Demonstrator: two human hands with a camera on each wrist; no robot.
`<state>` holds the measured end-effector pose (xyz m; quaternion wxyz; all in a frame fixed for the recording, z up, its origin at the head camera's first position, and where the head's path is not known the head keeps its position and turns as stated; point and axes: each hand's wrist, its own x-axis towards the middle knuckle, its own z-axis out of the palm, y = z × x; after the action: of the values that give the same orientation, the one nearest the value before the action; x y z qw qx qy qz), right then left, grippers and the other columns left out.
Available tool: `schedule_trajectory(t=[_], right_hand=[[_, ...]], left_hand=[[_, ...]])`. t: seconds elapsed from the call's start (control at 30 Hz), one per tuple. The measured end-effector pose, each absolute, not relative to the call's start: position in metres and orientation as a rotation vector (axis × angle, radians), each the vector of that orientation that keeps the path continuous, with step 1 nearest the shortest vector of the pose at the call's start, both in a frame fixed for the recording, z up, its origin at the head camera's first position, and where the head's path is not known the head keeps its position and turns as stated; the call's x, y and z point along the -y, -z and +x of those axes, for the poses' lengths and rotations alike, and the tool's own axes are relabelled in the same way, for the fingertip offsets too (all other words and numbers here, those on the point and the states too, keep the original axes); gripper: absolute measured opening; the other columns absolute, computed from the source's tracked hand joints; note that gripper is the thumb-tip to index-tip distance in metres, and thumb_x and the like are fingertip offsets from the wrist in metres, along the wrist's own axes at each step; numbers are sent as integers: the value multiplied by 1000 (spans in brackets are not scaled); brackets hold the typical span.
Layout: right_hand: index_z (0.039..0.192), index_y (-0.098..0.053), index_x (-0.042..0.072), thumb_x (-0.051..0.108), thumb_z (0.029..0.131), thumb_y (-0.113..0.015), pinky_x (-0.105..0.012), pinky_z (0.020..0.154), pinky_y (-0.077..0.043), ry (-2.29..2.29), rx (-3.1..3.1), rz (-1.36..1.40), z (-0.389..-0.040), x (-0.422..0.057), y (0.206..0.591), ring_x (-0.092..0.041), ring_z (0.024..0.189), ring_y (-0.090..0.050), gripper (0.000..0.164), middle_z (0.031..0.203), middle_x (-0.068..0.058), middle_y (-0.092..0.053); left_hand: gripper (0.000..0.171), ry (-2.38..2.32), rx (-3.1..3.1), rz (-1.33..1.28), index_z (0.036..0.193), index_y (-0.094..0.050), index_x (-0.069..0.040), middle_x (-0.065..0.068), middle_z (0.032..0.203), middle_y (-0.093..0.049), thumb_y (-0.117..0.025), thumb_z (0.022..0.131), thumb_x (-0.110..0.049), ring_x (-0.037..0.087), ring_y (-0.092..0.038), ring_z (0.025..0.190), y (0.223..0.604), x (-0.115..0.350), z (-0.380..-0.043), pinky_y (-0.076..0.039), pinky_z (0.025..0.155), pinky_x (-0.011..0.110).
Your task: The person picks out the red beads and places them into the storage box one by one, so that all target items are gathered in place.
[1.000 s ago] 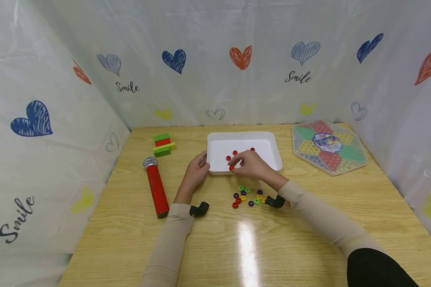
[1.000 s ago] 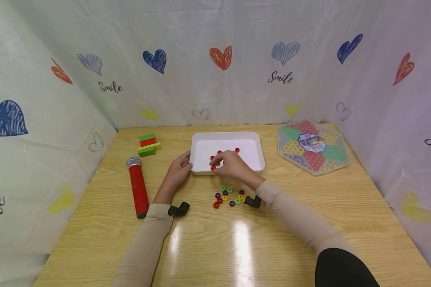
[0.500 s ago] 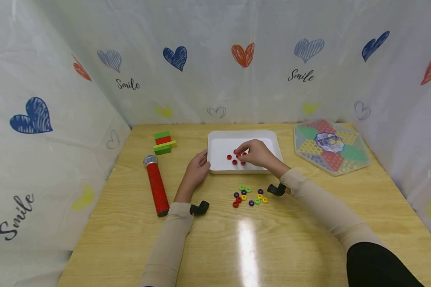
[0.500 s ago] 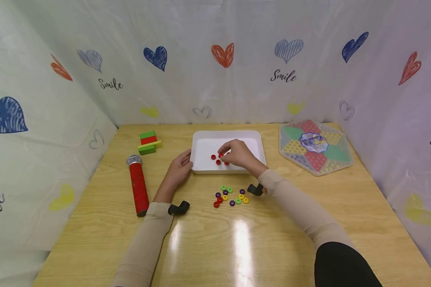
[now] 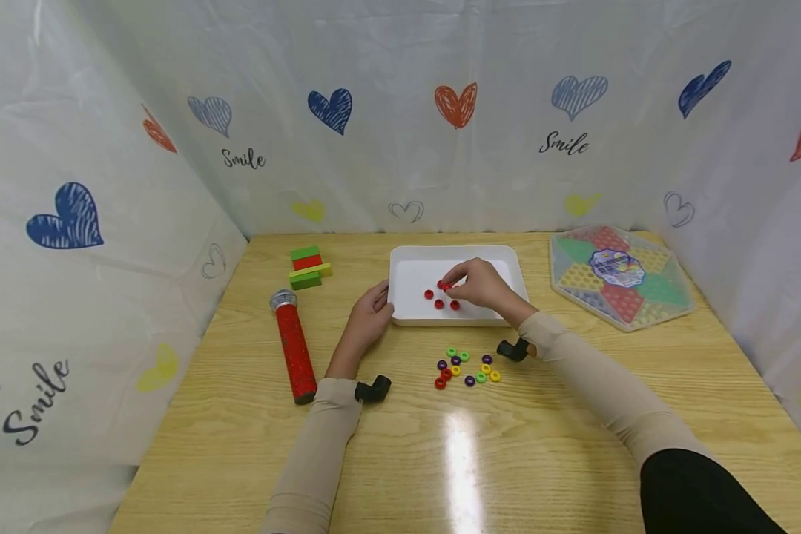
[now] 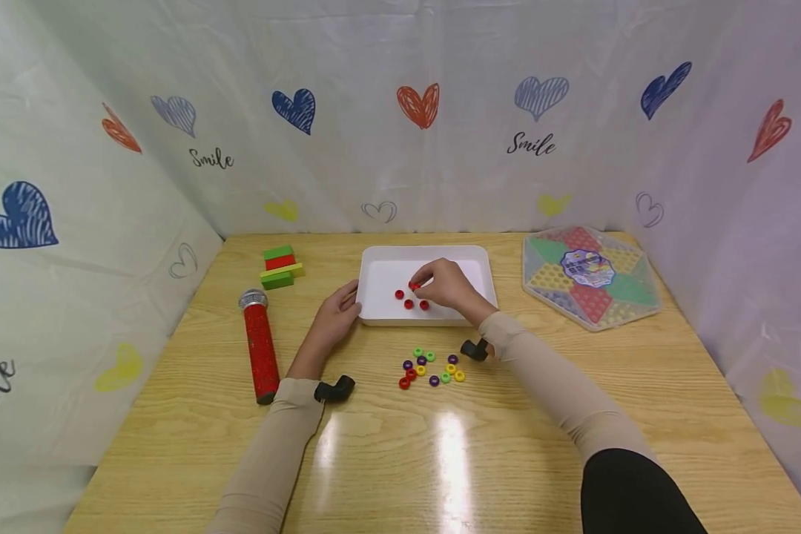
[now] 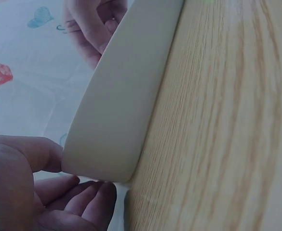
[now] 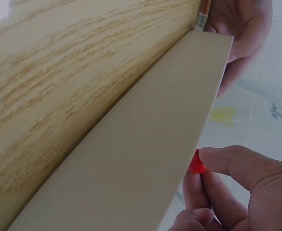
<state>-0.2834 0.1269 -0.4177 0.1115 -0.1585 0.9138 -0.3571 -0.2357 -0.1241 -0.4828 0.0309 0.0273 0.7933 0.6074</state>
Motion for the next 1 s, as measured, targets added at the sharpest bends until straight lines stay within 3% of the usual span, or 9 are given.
schedule_trajectory(t=[0.6, 1.0], right_hand=[[110, -78, 7, 14, 88, -77, -29, 73, -50, 1040, -2680, -472, -279, -130, 422, -22, 93, -63, 24, 106, -7, -77], [111, -78, 7, 16, 87, -78, -30, 70, -45, 1091, -2657, -542, -255, -129, 406, -21, 83, -54, 26, 106, -6, -77]], left_hand=[[57, -1871, -2464, 116, 155, -39, -5, 14, 159, -43, -51, 100, -7, 27, -46, 144, 484, 124, -236, -42, 117, 38], [56, -1869, -2458, 107, 154, -41, -6, 14, 159, -43, -51, 100, -8, 27, -46, 144, 484, 124, -236, -42, 117, 38]])
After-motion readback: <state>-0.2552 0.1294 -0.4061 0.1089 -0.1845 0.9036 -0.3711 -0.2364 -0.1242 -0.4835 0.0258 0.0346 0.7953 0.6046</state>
